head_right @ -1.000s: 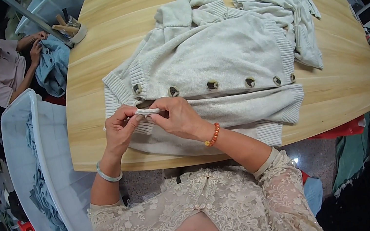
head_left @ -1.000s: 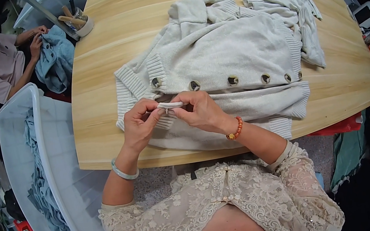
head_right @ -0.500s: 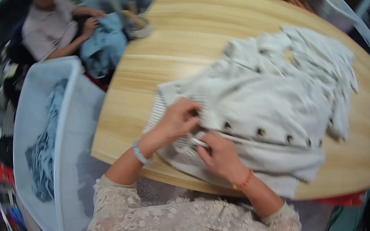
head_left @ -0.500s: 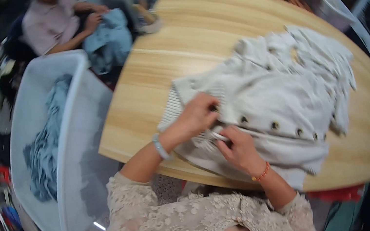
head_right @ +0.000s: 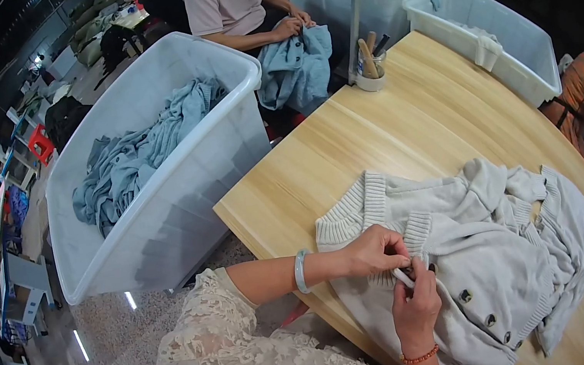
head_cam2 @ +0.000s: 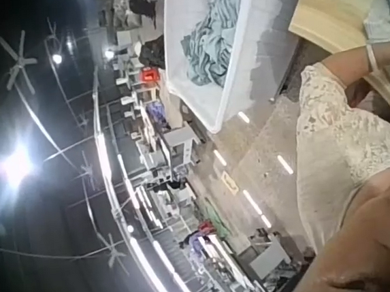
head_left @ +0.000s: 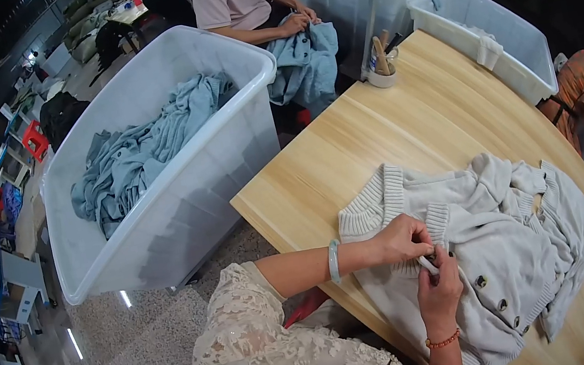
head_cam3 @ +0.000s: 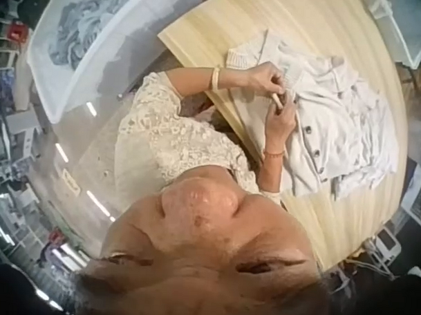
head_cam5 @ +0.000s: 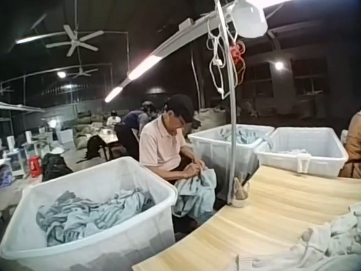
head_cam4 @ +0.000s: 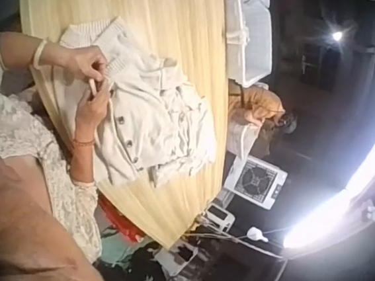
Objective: Trimming loose threads and inspecting white button-up sweaters on a work table.
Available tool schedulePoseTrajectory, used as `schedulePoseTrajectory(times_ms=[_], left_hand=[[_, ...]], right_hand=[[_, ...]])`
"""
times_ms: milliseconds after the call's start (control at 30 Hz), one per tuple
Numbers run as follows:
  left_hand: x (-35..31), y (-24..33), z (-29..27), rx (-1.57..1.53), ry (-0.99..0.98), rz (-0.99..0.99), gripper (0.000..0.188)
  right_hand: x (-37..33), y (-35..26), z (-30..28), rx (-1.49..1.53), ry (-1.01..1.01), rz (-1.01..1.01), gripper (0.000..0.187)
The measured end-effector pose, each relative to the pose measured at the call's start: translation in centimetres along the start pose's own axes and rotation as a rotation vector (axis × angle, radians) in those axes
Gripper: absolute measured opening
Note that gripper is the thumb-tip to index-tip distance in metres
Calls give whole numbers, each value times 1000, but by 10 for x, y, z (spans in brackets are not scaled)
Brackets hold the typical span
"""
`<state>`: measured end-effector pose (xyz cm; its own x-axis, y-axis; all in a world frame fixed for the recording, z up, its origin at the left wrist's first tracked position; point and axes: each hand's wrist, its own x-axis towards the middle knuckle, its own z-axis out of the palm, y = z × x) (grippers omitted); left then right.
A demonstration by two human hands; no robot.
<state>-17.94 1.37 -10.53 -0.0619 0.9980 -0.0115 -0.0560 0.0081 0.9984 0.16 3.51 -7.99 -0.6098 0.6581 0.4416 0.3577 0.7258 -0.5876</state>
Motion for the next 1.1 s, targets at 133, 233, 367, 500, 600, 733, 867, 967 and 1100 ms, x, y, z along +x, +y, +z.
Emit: schedulePoseTrajectory(times_ms=[133, 233, 367, 500, 600, 733, 867, 967, 1100], left_hand=[[2, -1, -3, -61, -16, -58, 10], [2, 2, -6, -170, -60, -189, 11], [-3, 7, -14, -223, -147, -190, 14], [-23, 28, -17, 119, -301, 58, 33], [-24, 29, -17, 394, -264, 146, 34], [-33, 6, -7, 571, -86, 291, 29], [-28, 1, 10, 657, 147, 532, 15], [-30, 9, 9, 679, 219, 506, 14], [-22, 18, 5, 648, 153, 437, 12]], right_hand=[[3, 1, -6, -48, -103, -16, 46], [7, 3, -7, -85, -119, -82, 46], [5, 9, -3, -68, -120, -48, 43], [4, 14, -3, -34, -98, -76, 41], [4, 14, -2, -10, -87, -97, 39], [0, 7, -3, 66, -136, -1, 34], [2, 15, -9, 198, -169, 92, 32], [7, 11, -9, 292, -161, 99, 31], [8, 10, -8, 389, -81, 185, 33]])
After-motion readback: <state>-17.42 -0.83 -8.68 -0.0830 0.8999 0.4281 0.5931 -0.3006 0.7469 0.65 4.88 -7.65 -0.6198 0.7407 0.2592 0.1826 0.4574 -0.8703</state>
